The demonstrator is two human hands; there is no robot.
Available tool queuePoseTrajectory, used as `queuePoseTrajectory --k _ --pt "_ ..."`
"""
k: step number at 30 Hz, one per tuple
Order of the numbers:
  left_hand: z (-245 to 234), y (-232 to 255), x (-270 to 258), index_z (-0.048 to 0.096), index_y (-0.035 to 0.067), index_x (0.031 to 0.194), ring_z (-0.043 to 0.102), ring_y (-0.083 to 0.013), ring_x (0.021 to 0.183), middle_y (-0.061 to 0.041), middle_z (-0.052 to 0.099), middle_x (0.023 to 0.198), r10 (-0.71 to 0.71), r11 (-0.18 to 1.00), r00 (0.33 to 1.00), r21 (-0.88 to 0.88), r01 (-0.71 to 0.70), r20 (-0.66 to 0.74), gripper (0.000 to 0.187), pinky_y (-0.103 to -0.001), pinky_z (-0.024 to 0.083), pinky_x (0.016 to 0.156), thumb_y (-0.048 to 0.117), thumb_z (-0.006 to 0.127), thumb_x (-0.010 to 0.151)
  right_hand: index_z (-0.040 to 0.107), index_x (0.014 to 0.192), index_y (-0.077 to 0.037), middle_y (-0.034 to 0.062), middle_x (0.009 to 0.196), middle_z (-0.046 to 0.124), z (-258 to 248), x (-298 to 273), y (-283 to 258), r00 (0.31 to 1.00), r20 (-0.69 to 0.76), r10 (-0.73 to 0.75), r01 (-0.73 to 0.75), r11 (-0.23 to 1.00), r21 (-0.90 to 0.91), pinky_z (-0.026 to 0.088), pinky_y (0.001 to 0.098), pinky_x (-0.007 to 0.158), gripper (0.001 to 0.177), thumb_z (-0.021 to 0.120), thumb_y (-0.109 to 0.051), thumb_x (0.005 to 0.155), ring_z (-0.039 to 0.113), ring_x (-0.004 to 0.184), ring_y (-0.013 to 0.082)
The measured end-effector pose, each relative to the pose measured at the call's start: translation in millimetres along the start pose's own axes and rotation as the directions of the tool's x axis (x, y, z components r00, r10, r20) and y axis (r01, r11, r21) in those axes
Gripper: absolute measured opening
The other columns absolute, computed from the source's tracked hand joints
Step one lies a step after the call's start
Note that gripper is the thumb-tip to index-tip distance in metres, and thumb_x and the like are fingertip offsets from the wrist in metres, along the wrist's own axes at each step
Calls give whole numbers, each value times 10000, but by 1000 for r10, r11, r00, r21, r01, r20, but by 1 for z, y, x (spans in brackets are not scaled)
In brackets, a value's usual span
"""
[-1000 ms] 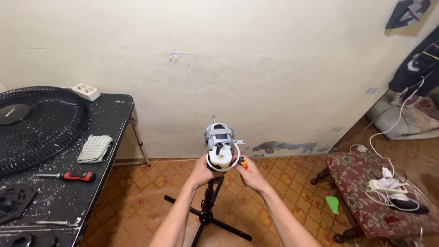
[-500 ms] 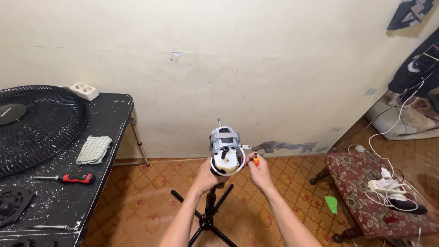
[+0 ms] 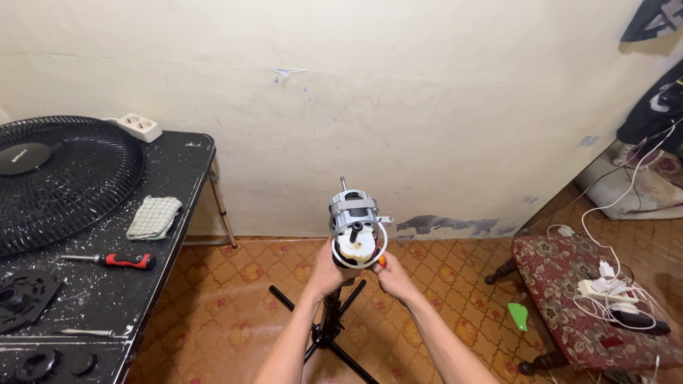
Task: The person uses a screwdriver to tighten screws on the motor housing of a standing electric fan. The person repeatedly adjusts the motor assembly and secures it to the stand while other fan parts remain on a nearby table.
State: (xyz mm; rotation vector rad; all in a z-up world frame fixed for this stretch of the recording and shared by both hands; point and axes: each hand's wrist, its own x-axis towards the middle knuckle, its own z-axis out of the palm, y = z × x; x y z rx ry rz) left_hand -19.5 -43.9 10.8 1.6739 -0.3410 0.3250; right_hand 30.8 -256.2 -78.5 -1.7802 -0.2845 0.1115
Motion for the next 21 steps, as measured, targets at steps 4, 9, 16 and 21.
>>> queuePoseTrajectory --k 4,9,16,21 --pt "5 2 -5 616 75 1223 709 -195 854 -97 747 1042 -207 969 978 -127 210 38 669 -349 601 660 116 871 606 621 1277 -27 42 1188 713 0 -7 -5 999 19 -49 50 998 -32 485 289 994 336 536 5 953 632 1119 153" --pt "11 3 -11 616 74 1221 717 -165 887 -81 743 1067 -161 982 987 -100 160 -4 684 -343 626 656 134 896 599 642 1276 -16 40 1205 714 -2 -8 -4 998 52 -44 42 998 48 478 285 997 312 523 -8 988 617 1128 144" --pt "0 -15 -15 -226 100 1561 391 -375 1419 -212 376 1528 34 999 992 -11 -32 121 1630 -511 267 1199 337 984 494 633 1146 8 106 972 702 -15 -22 -8 971 -212 -111 149 974 171 552 335 786 171 543 -30 1005 670 844 190" --pt "-26 12 -22 -148 174 1646 154 -442 1589 -258 63 1724 247 958 966 131 -256 82 1714 -569 218 1256 620 939 399 632 1192 14 120 1122 657 -20 -58 -74 794 -399 -458 495 869 -10 545 309 923 193 626 -134 1067 648 1007 179"
